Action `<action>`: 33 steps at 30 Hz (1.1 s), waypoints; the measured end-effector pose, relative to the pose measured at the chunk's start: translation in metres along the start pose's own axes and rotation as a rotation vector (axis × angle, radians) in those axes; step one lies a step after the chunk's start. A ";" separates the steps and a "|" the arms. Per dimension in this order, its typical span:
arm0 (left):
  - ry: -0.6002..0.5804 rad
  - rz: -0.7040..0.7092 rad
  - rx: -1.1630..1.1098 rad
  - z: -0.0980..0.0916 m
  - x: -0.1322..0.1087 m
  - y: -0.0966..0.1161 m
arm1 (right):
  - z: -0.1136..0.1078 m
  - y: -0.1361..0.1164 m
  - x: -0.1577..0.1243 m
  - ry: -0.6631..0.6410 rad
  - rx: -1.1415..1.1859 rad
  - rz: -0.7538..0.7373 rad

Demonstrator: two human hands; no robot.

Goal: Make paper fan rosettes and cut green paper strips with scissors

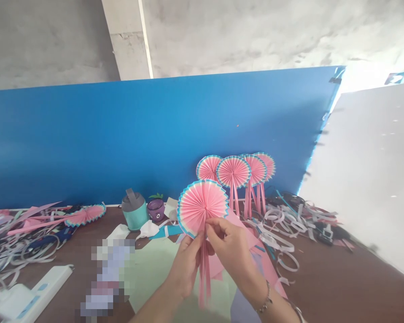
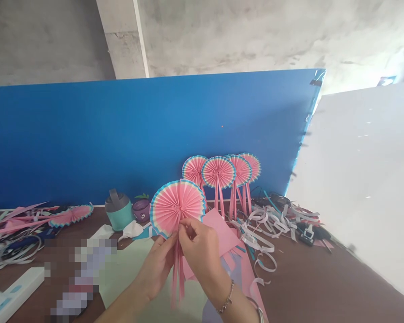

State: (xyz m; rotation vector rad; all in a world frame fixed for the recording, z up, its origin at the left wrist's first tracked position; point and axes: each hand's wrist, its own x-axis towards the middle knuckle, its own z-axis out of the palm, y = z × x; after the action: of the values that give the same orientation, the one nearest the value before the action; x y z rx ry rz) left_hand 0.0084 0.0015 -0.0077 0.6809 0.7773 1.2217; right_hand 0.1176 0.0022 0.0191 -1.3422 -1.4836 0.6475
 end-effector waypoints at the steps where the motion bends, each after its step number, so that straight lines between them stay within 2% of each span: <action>1: -0.005 0.008 0.021 -0.001 0.001 -0.001 | 0.000 -0.001 0.000 -0.007 0.012 0.010; 6: -0.027 0.034 0.170 -0.009 0.005 -0.007 | -0.003 -0.003 0.000 0.011 0.036 0.048; 10: -0.011 0.029 0.256 -0.012 0.006 -0.009 | -0.006 -0.003 0.001 0.042 -0.025 0.034; 13: -0.053 0.069 0.301 -0.010 0.004 -0.008 | -0.007 -0.005 -0.001 0.048 -0.106 -0.001; 19: -0.125 0.125 0.269 -0.004 0.000 -0.005 | -0.007 -0.008 -0.004 0.080 -0.237 -0.059; 25: -0.093 0.132 0.288 0.001 -0.004 -0.002 | -0.008 -0.007 -0.003 0.082 -0.213 -0.063; 30: -0.191 0.100 0.169 0.007 -0.007 0.003 | -0.011 -0.008 -0.001 0.109 -0.270 -0.053; 33: -0.235 0.046 0.099 0.002 -0.003 -0.001 | -0.013 -0.008 0.001 0.149 -0.340 -0.058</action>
State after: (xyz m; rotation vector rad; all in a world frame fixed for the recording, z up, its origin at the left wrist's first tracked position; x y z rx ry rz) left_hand 0.0102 -0.0021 -0.0066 0.9101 0.6317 1.1259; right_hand 0.1261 -0.0016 0.0316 -1.5610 -1.5504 0.2567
